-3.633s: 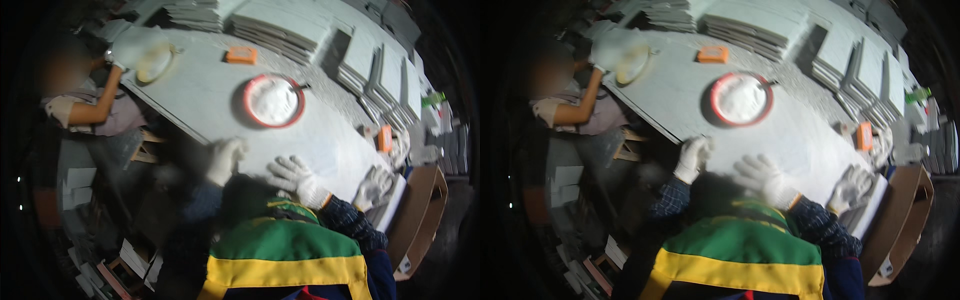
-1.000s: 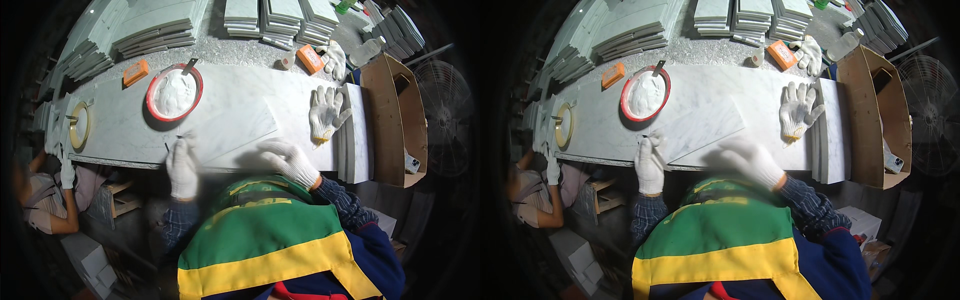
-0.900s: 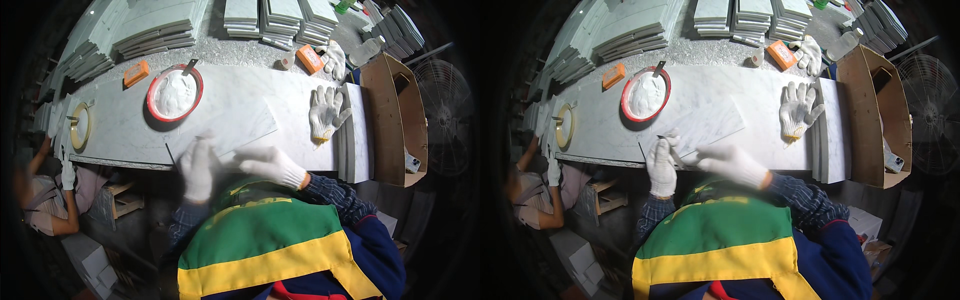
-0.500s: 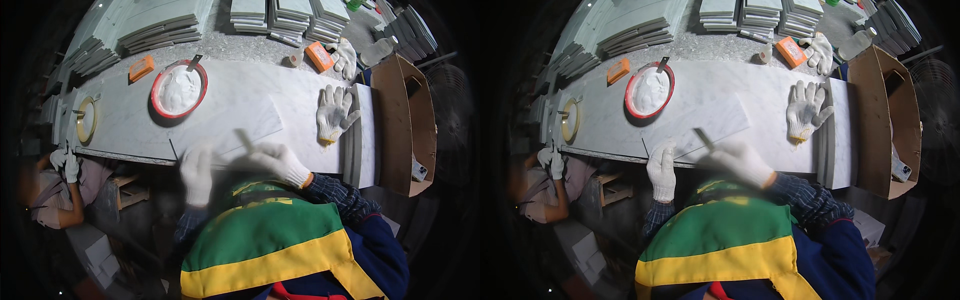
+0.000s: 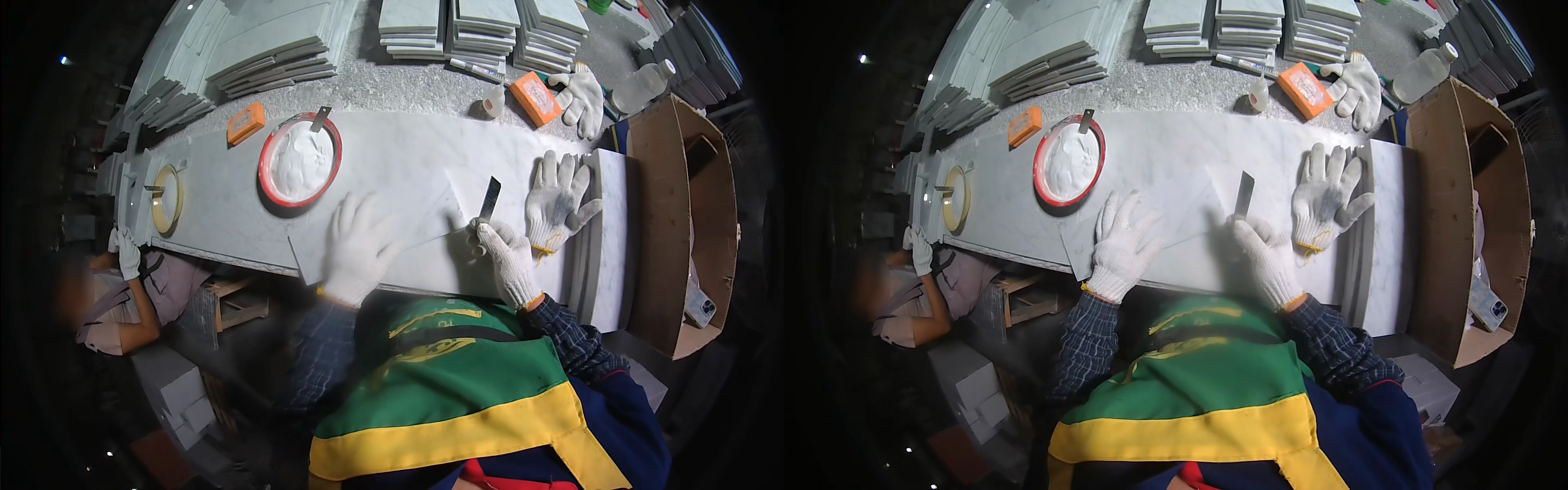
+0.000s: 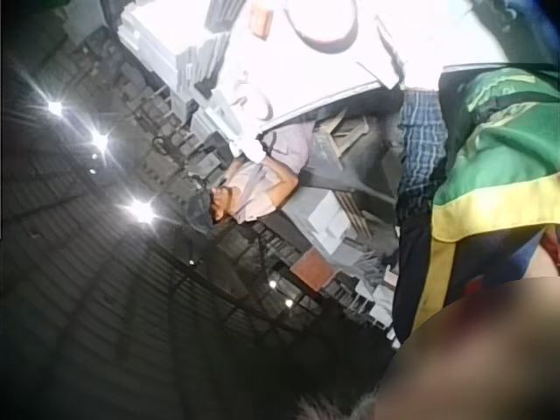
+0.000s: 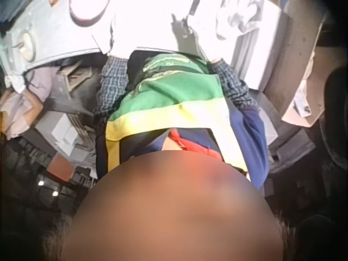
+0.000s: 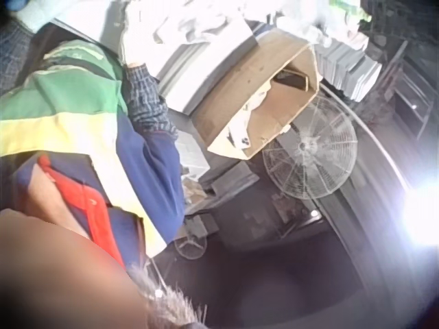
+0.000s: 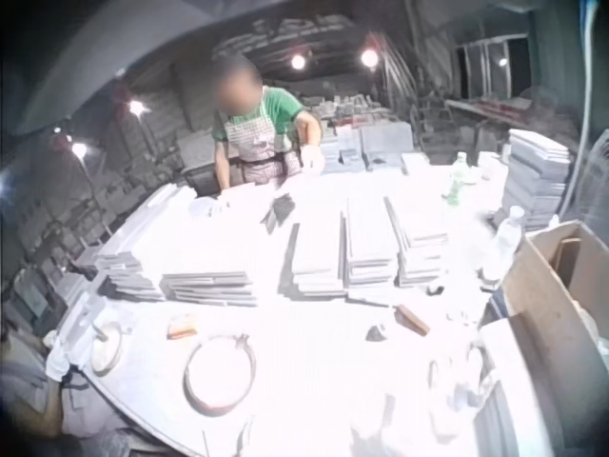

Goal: The person applies a white compound to the edges of rectangular tiles using a small metal tool, then smooths and wipes the edges with a cloth and an orange block. The person repeats this process on multiple tiles, handling them one at a time and placing finished pieces aside.

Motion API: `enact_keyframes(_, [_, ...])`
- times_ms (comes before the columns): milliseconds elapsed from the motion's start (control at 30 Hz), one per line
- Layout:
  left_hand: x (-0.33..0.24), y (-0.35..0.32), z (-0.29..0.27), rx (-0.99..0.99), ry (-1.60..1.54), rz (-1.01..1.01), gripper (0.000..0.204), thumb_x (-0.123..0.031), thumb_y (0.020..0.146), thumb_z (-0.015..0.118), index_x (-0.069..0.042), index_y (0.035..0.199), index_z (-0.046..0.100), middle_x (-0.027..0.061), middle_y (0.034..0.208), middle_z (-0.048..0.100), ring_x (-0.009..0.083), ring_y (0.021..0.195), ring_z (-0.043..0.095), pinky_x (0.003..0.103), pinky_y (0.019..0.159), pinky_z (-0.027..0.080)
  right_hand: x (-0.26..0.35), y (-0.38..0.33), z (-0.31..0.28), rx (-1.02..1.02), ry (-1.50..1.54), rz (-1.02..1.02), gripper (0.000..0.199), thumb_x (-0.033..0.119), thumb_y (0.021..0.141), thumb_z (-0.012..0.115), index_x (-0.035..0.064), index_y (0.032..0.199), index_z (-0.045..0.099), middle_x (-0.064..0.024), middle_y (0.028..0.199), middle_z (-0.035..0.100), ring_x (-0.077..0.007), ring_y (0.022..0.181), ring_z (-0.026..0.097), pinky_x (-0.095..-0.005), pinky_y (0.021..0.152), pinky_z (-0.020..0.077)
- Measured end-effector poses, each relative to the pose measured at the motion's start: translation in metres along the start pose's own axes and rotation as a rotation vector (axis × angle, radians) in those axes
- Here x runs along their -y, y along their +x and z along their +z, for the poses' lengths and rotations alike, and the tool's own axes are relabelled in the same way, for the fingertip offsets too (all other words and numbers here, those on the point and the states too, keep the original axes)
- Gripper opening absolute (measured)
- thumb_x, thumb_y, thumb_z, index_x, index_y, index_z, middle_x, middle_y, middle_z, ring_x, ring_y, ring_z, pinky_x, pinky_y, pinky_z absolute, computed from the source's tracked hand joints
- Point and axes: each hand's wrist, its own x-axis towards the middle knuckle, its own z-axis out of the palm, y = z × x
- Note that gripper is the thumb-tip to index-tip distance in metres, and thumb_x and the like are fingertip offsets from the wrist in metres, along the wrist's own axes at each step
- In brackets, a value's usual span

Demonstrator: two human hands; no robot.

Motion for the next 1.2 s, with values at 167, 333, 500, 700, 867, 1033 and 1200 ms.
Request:
enact_keyframes(167, [0.009,0.007,0.002,0.003,-0.039,0.007,0.055,-0.045,0.080,0.082,-0.019,0.128,0.074,0.0130,0.151,0.051,0.0419,0.143,0.038,0.054,0.122,0.030,0.004,-0.001,-0.004,0.066,-0.166,-0.023,0.030,0.020,0.103,0.071,-0.0037,0.121,0.073,-0.0053,0.100,0.074,-0.0114,0.089,0.066,-0.0268,0.078,0.0533])
enact_keyframes(333, [0.017,0.011,-0.001,-0.066,-0.059,0.094,0.070,-0.054,0.073,0.084,-0.027,0.136,0.068,0.0114,0.151,0.050,0.0345,0.142,0.041,0.054,0.118,0.031,0.034,0.000,0.021,0.147,-0.660,-0.411,0.020,0.013,0.097,0.075,-0.0015,0.112,0.074,-0.0099,0.099,0.073,-0.0163,0.086,0.066,-0.0294,0.081,0.0540])
enact_keyframes(500, [0.030,0.008,-0.004,0.047,-0.015,0.132,0.066,-0.057,0.077,0.080,-0.029,0.136,0.066,0.0102,0.153,0.049,0.0340,0.144,0.040,0.056,0.116,0.030,0.071,0.029,0.077,0.342,-1.007,-0.819,0.017,0.007,0.094,0.074,0.0011,0.110,0.075,-0.0149,0.098,0.070,-0.0329,0.097,0.067,-0.0408,0.088,0.0534])
enact_keyframes(700, [0.041,0.009,0.010,0.196,-0.125,0.153,0.066,-0.053,0.080,0.080,-0.019,0.136,0.066,0.0145,0.153,0.047,0.0364,0.142,0.040,0.059,0.119,0.029,0.088,0.058,0.153,0.297,-1.093,-0.758,0.030,0.011,0.095,0.072,0.0067,0.125,0.074,-0.0156,0.095,0.073,-0.0332,0.085,0.071,-0.0391,0.077,0.0564])
enact_keyframes(867, [0.045,0.006,0.016,0.033,-0.200,0.181,0.062,-0.050,0.077,0.082,-0.015,0.127,0.071,0.0188,0.149,0.049,0.0374,0.139,0.042,0.058,0.120,0.030,0.084,0.095,0.196,0.265,-1.160,-0.855,0.027,0.017,0.100,0.063,0.0120,0.124,0.075,-0.0140,0.106,0.076,-0.0317,0.084,0.074,-0.0407,0.076,0.0585])
enact_keyframes(1033, [0.044,0.002,0.013,-0.035,-0.225,0.182,0.060,-0.048,0.076,0.084,-0.013,0.123,0.072,0.0202,0.148,0.050,0.0378,0.139,0.043,0.057,0.118,0.032,0.071,0.110,0.206,0.252,-1.097,-0.680,0.025,0.017,0.098,0.066,0.0102,0.119,0.078,-0.0160,0.096,0.077,-0.0323,0.082,0.074,-0.0394,0.077,0.0580])
enact_keyframes(1200, [0.047,0.001,0.020,-0.026,-0.168,0.209,0.060,-0.048,0.076,0.084,-0.014,0.124,0.072,0.0200,0.149,0.049,0.0374,0.140,0.043,0.056,0.118,0.033,0.062,0.117,0.202,0.259,-0.985,-0.520,0.025,0.012,0.096,0.067,0.0087,0.119,0.078,-0.0170,0.092,0.077,-0.0272,0.079,0.075,-0.0368,0.075,0.0580])
